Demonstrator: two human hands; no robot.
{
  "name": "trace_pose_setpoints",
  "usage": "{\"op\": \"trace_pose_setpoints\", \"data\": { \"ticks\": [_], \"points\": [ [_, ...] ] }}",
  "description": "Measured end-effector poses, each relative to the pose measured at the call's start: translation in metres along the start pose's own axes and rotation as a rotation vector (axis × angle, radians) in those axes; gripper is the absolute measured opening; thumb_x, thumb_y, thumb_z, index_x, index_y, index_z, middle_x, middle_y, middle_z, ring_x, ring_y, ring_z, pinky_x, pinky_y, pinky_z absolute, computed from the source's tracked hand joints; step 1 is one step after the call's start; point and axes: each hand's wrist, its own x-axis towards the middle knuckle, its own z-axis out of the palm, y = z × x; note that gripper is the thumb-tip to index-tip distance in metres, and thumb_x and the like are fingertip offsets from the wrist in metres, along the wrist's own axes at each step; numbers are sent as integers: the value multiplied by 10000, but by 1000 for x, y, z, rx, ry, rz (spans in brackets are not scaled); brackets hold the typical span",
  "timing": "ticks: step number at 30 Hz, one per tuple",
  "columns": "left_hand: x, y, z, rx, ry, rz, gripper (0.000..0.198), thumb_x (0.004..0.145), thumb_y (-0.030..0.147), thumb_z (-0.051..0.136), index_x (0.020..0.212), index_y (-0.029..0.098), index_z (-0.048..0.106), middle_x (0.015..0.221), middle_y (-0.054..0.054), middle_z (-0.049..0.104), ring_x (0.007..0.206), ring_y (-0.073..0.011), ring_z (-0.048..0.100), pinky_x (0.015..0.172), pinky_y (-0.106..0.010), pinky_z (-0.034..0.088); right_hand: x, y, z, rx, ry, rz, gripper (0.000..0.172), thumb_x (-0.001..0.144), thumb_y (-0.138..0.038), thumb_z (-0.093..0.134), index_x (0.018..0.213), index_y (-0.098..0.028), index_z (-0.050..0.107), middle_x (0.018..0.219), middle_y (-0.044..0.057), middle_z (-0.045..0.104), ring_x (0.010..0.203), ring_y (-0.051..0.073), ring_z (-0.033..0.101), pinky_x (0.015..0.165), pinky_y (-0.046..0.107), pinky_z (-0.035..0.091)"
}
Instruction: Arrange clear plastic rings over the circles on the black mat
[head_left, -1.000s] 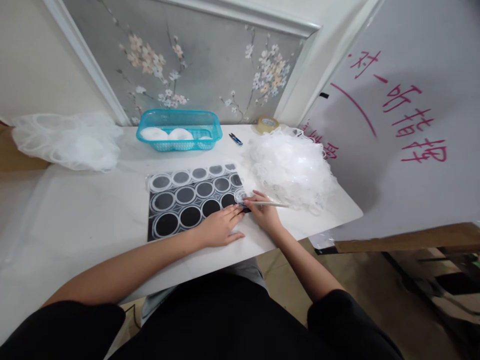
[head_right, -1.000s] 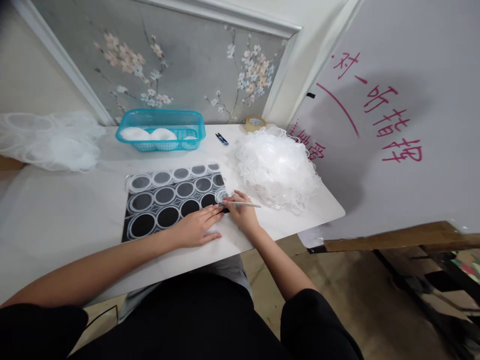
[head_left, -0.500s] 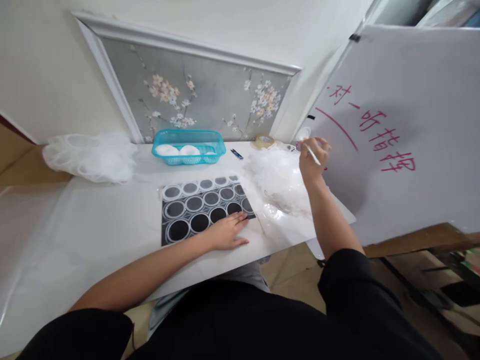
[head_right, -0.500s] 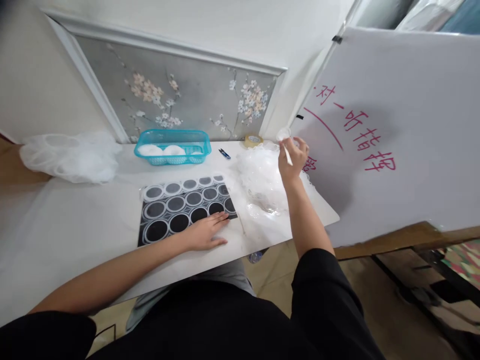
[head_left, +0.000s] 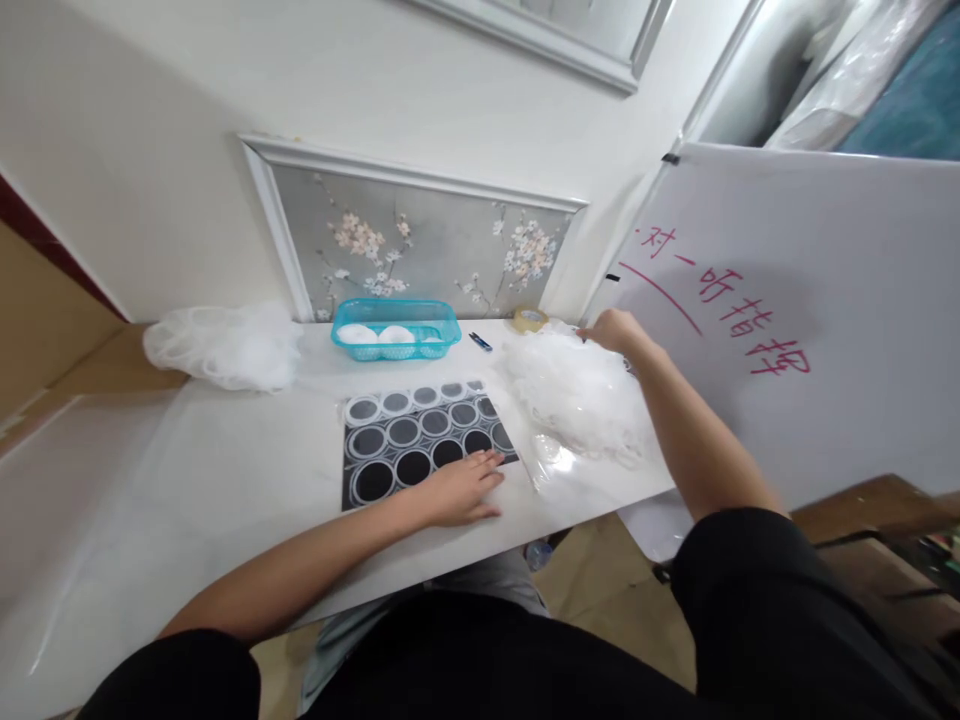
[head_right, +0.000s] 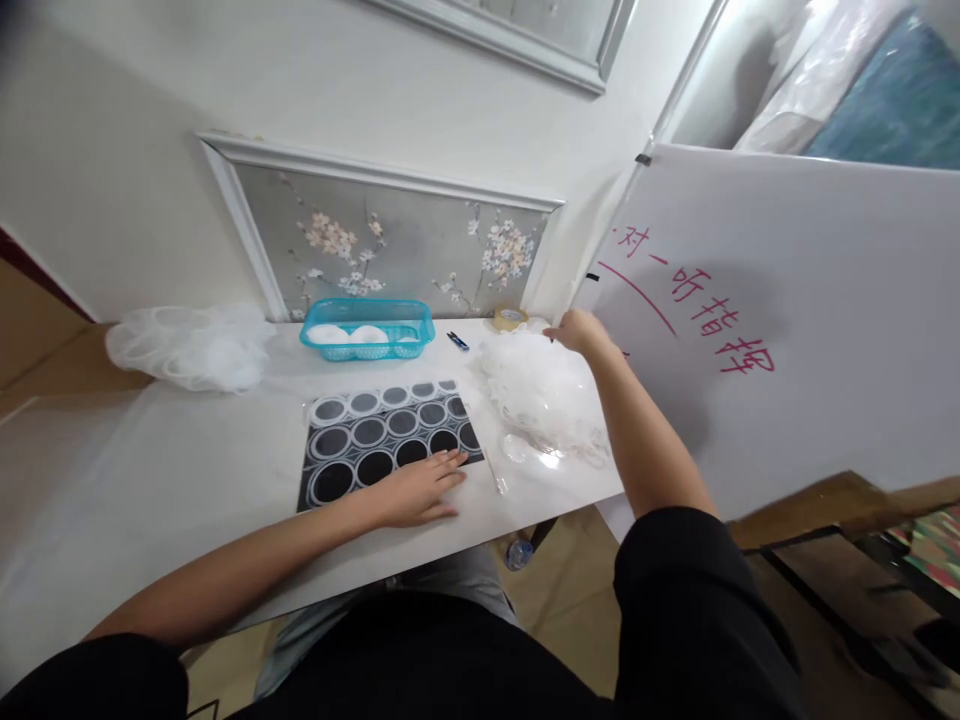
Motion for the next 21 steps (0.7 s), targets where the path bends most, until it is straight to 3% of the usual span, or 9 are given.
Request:
{"op": "trace_pose_setpoints", "data": {
  "ticks": [3, 5, 7, 9, 11, 14, 17, 21],
  "points": [
    [-22, 8, -16, 11, 5, 17, 552, 885, 463, 538, 1259, 58, 508, 1405, -225, 411, 1316, -308, 391, 1087, -399, 327, -7, -28, -20, 107, 40, 9, 308, 737, -416, 662, 679, -115, 696, 613, 104, 653, 661, 246, 632, 592, 312, 451],
    [-44, 12, -22, 21, -5, -19, 555, 891, 479, 520, 1256, 61, 509, 1392, -222, 431, 1298, -300, 418, 1086, -388, 331, -24, -62, -10, 280, 17, -148, 290, 754, -397, 645, 750, -117, 721, 687, 91, 691, 694, 227, 642, 603, 292, 456],
    [-71, 12, -23, 55, -25, -72, 570, 896, 504, 497, 1260, 65, 508, 1395, -218, 430, 1297, -295, 420, 1090, -380, 325, -50, -107, 17, 416, -49, -298, 228, 775, -359, 622, 826, -167, 733, 796, 50, 725, 732, 186, 651, 626, 258, 467],
    [-96, 7, -21, 113, -39, -137, 571, 903, 523, 470, 1265, 83, 506, 1402, -204, 427, 1299, -293, 419, 1089, -384, 323, -83, -157, 56, 698, -228, -437, 210, 758, -326, 638, 856, -166, 732, 793, 56, 733, 691, 178, 649, 595, 256, 472],
    [-119, -1, -18, 183, -33, -195, 558, 912, 531, 444, 1256, 98, 516, 1388, -192, 450, 1281, -303, 439, 1074, -405, 338, -116, -207, 97, 888, -373, -471, 206, 742, -340, 658, 821, -163, 728, 765, 53, 733, 659, 176, 649, 590, 260, 480],
    [-143, -15, -17, 264, 43, -260, 527, 939, 518, 384, 1205, 96, 555, 1294, -177, 550, 1211, -317, 509, 1031, -429, 384, -155, -261, 144, 1108, -469, -434, 240, 750, -371, 659, 831, -152, 714, 703, 44, 722, 657, 186, 664, 596, 263, 491],
    [-155, -22, -16, 247, 119, -325, 543, 953, 526, 325, 1170, 96, 574, 1217, -166, 607, 1162, -295, 550, 991, -408, 432, -173, -281, 167, 1148, -423, -405, 235, 778, -382, 634, 784, -158, 705, 728, 48, 724, 662, 194, 666, 596, 270, 493],
    [-158, -21, -16, 172, 142, -375, 557, 964, 519, 279, 1151, 94, 586, 1213, -174, 606, 1157, -290, 553, 978, -413, 451, -177, -280, 171, 1142, -375, -394, 200, 805, -367, 618, 781, -190, 707, 794, 51, 727, 711, 210, 670, 643, 303, 509]
  ]
}}
